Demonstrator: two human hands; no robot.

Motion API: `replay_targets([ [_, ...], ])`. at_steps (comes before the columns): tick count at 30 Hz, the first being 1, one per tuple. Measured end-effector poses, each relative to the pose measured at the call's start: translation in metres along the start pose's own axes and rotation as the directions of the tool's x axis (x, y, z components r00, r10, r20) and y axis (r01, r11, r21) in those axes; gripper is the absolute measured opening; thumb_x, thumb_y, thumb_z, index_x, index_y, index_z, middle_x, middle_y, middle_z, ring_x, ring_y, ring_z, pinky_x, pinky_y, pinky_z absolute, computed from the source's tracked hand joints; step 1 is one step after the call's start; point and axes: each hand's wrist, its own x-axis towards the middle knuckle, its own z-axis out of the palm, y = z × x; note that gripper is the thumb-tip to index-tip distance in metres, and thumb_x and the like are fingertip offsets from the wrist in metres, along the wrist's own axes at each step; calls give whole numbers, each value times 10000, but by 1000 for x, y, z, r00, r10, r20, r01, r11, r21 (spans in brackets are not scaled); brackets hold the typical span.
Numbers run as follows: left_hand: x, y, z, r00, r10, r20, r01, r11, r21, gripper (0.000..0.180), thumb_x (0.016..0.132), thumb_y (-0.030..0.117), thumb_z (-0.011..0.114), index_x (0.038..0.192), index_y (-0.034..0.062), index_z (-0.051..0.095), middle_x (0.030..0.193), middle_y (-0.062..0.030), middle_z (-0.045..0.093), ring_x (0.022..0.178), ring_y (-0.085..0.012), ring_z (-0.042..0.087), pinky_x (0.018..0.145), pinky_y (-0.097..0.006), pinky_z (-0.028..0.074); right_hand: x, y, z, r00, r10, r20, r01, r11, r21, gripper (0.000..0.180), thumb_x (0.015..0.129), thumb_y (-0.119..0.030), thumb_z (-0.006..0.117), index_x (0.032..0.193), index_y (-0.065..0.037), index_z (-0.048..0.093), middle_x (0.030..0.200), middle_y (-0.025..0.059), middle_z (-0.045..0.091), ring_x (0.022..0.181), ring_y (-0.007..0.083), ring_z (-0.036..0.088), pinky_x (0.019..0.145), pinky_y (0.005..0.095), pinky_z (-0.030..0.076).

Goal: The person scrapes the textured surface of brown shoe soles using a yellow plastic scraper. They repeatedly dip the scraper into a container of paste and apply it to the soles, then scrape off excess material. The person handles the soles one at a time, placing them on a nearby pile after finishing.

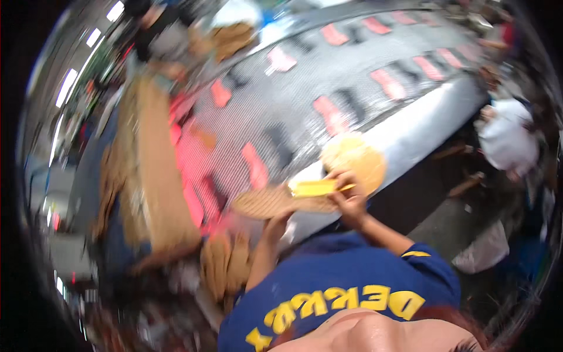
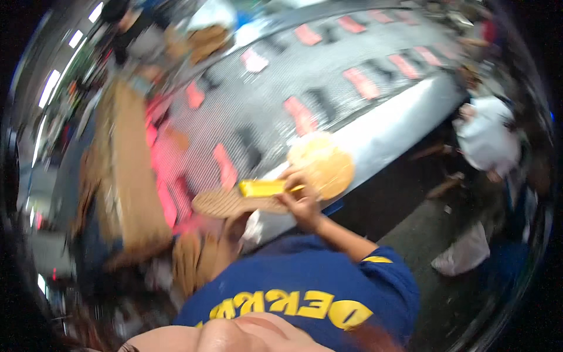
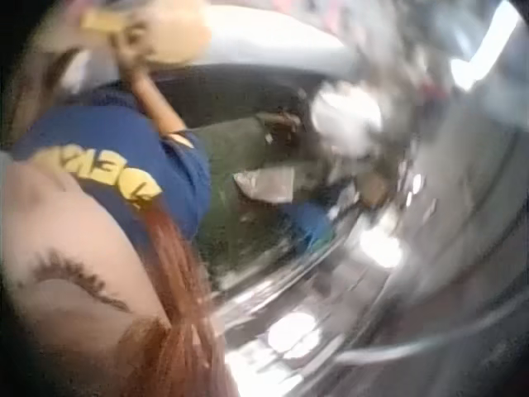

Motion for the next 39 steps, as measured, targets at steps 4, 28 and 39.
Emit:
replay_targets([
  [4, 1, 5, -118, 921, 81, 382, 102, 895, -435, 867, 897, 656, 441, 1442, -5, 305, 1192, -164, 581, 910, -251, 619, 766, -412, 540, 0, 57, 22, 819, 531, -218, -354, 766, 536, 252, 862, 14, 638, 1077, -47, 521, 1015, 82, 594, 897, 181, 608, 786, 317, 525],
  [28, -25, 40, -84, 786, -289, 547, 613, 479, -628, 739, 927, 664, 323, 1398, 101, 404, 1323, -253, 460, 686, -362, 551, 569, -453, 509, -21, 86, 79, 937, -151, 316, 302, 805, -511, 202, 773, -8, 713, 959, -58, 653, 852, 91, 641, 779, 278, 622, 682, 356, 484],
  [39, -35, 37, -100, 738, -467, 487, 675, 493, -550, 729, 933, 623, 332, 1335, 24, 438, 1148, -270, 533, 655, -378, 563, 552, -490, 514, -23, 96, 74, 949, -83, 303, 256, 763, -593, 188, 790, -105, 710, 961, -83, 635, 850, 119, 614, 774, 318, 618, 667, 377, 495],
])
